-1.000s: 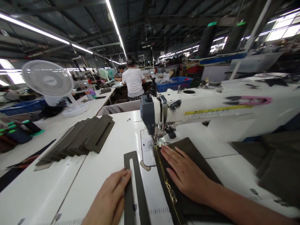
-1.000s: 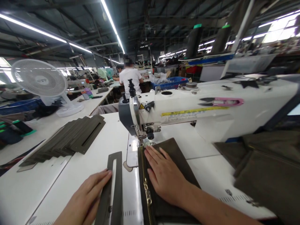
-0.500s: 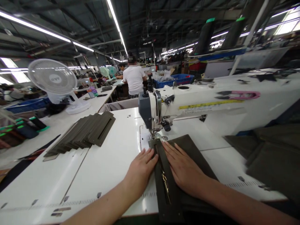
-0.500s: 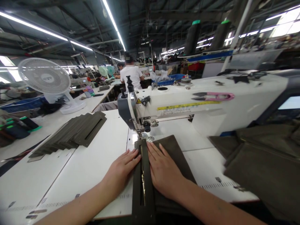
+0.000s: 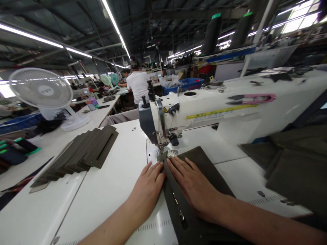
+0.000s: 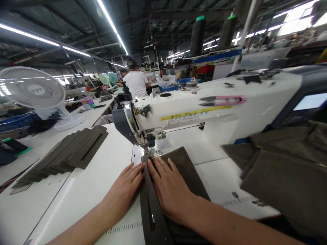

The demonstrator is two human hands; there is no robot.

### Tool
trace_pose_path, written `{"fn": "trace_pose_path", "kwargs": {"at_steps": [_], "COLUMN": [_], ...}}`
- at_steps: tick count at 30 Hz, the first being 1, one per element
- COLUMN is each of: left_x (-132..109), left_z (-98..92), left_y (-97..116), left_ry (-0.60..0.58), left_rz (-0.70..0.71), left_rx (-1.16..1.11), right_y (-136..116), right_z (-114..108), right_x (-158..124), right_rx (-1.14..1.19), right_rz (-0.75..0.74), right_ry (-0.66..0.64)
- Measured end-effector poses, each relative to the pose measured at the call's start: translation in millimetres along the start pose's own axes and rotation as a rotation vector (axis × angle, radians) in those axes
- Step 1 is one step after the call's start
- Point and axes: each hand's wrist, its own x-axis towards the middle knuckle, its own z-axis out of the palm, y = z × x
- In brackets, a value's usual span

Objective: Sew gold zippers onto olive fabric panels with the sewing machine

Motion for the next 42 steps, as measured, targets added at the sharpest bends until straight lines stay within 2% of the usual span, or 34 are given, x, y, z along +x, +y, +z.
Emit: {"fn": "trace_pose_path", "kwargs": {"at_steps": [6, 11, 23, 28, 33, 37, 42], "left_x": [-2.1, -5.2, -7.9, -1.5, 5.5, 5.9, 4.3], "left_z": [7.3, 9.5, 10.6, 5.6, -5.0, -9.0, -9.1], "left_y": [-8.1, -23.3, -30.0, -26.9, -16.4, -6.0, 2.4], "left_ry": [0.126, 0.126, 0.117, 0.092, 0.044, 0.004, 0.009], "left_rz": [0.061, 0.163, 0.141, 0.157, 0.158, 0.092, -0.031], "left_rx": [0.057, 0.064, 0.041, 0.045, 0.104, 0.071, -0.008], "right_y": [-2.0, 1.6, 4.2, 4.2, 6.0, 7.7, 7.2], "right_z": [-3.0, -7.0, -9.3, -9.6, -9.1, -6.2, -1.1], "right_x": [4.0, 5.3, 4.2, 3.7, 0.8, -2.9, -4.6], "right_rx": [0.117, 0.199, 0.245, 0.235, 0.168, 0.124, 0.034], "right_rz": [0.030, 0.030, 0.035, 0.042, 0.013, -0.036, -0.068], "right_ry": [-0.034, -0.047, -0.018, 0.002, -0.043, -0.036, -0.023]}}
